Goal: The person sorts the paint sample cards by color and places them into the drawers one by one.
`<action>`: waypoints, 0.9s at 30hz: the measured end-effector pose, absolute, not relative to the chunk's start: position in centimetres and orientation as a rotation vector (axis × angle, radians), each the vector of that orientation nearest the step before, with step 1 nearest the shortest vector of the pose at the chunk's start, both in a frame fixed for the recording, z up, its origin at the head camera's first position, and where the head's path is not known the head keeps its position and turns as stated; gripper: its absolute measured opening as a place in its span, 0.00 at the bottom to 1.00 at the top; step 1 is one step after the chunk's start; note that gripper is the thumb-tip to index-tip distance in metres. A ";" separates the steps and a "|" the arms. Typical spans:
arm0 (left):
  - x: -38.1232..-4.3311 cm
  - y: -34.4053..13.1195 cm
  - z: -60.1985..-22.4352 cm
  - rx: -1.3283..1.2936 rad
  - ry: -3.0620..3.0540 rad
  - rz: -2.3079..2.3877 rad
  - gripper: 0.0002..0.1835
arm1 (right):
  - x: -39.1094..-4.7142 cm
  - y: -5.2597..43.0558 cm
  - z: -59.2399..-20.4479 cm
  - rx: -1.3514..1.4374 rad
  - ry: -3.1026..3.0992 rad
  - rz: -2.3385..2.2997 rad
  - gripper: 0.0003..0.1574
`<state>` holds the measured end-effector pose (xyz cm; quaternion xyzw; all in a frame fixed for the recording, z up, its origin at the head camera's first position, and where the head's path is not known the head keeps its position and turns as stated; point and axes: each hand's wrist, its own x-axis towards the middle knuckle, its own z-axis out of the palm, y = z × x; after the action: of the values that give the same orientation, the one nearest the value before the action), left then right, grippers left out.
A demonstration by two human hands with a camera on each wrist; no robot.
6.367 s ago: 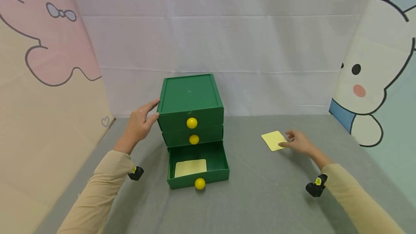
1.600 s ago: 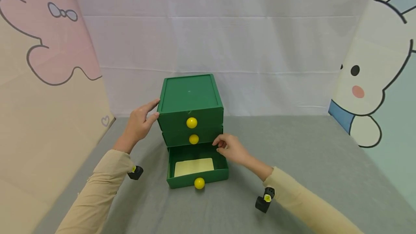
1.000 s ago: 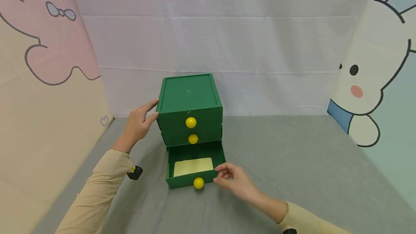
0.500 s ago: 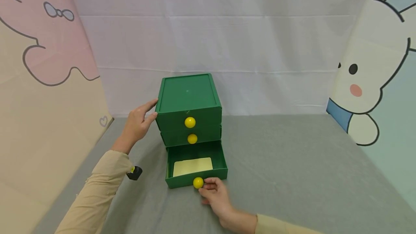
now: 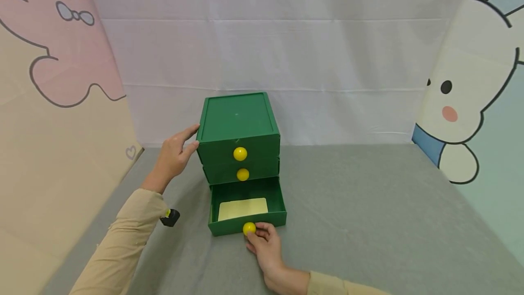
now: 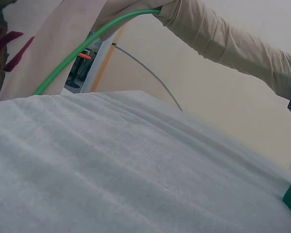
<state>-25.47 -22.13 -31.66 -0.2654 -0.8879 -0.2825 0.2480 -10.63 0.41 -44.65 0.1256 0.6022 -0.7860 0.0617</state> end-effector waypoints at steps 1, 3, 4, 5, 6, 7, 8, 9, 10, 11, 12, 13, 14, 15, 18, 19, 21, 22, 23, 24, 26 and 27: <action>-25.5 -22.1 -31.6 -0.724 -2.420 -0.772 0.24 | -10.7 0.4 -44.7 0.380 1.819 -2.381 0.20; -25.4 -22.2 -31.6 -0.724 -2.420 -0.774 0.24 | -10.8 0.2 -44.7 0.378 1.816 -2.393 0.20; -25.4 -22.2 -31.6 -0.722 -2.421 -0.774 0.24 | -10.8 0.2 -44.7 0.378 1.815 -2.397 0.20; -25.4 -22.2 -31.5 -0.719 -2.424 -0.774 0.24 | -10.9 0.1 -44.7 0.376 1.817 -2.402 0.20; -25.4 -22.1 -31.5 -0.718 -2.427 -0.772 0.24 | -11.0 0.0 -44.7 0.372 1.823 -2.407 0.20; -25.4 -22.1 -31.5 -0.717 -2.429 -0.772 0.24 | -11.1 -0.1 -44.7 0.369 1.831 -2.410 0.19; -25.3 -22.1 -31.4 -0.717 -2.431 -0.772 0.24 | -11.2 -0.1 -44.7 0.369 1.837 -2.414 0.19; -25.3 -22.1 -31.4 -0.717 -2.433 -0.771 0.24 | -11.4 -0.2 -44.7 0.371 1.843 -2.418 0.19; -25.3 -22.0 -31.4 -0.716 -2.435 -0.770 0.24 | -11.5 -0.3 -44.7 0.374 1.851 -2.419 0.19; -25.3 -22.0 -31.4 -0.717 -2.434 -0.773 0.24 | -11.7 -0.4 -44.8 0.380 1.856 -2.421 0.19; -25.3 -22.0 -31.4 -0.717 -2.433 -0.777 0.24 | -11.9 -0.5 -44.8 0.385 1.860 -2.422 0.19; -25.3 -22.0 -31.4 -0.716 -2.433 -0.777 0.24 | -12.1 -0.5 -44.8 0.388 1.865 -2.424 0.19; -25.3 -22.0 -31.4 -0.716 -2.431 -0.778 0.24 | -12.3 -0.6 -44.9 0.393 1.871 -2.424 0.19; -25.4 -22.1 -31.4 -0.716 -2.431 -0.777 0.24 | -12.5 -0.6 -45.0 0.390 1.879 -2.426 0.19; -25.4 -22.1 -31.5 -0.720 -2.432 -0.778 0.24 | -13.1 -0.8 -45.1 0.374 1.898 -2.431 0.19; -25.4 -22.1 -31.5 -0.723 -2.432 -0.776 0.24 | -13.2 -0.9 -45.2 0.374 1.900 -2.432 0.18; -25.5 -22.1 -31.6 -0.726 -2.428 -0.777 0.24 | -13.5 -1.0 -45.2 0.367 1.903 -2.435 0.18; -25.5 -22.2 -31.6 -0.727 -2.427 -0.777 0.24 | -13.6 -1.1 -45.1 0.366 1.900 -2.439 0.18; -25.4 -22.2 -31.6 -0.727 -2.425 -0.777 0.24 | -13.7 -1.1 -45.1 0.368 1.897 -2.443 0.18; -25.4 -22.2 -31.6 -0.727 -2.423 -0.777 0.24 | -13.8 -1.2 -45.1 0.367 1.896 -2.448 0.18; -25.4 -22.2 -31.6 -0.725 -2.423 -0.774 0.24 | -14.1 -1.3 -45.0 0.359 1.897 -2.459 0.18; -25.4 -22.2 -31.6 -0.725 -2.424 -0.776 0.24 | -14.3 -1.3 -45.1 0.353 1.900 -2.465 0.18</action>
<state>-25.38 -22.20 -31.60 -0.2656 -0.8881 -0.2841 0.2449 -14.30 -1.29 -45.07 0.1128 0.6066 -0.7870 0.0047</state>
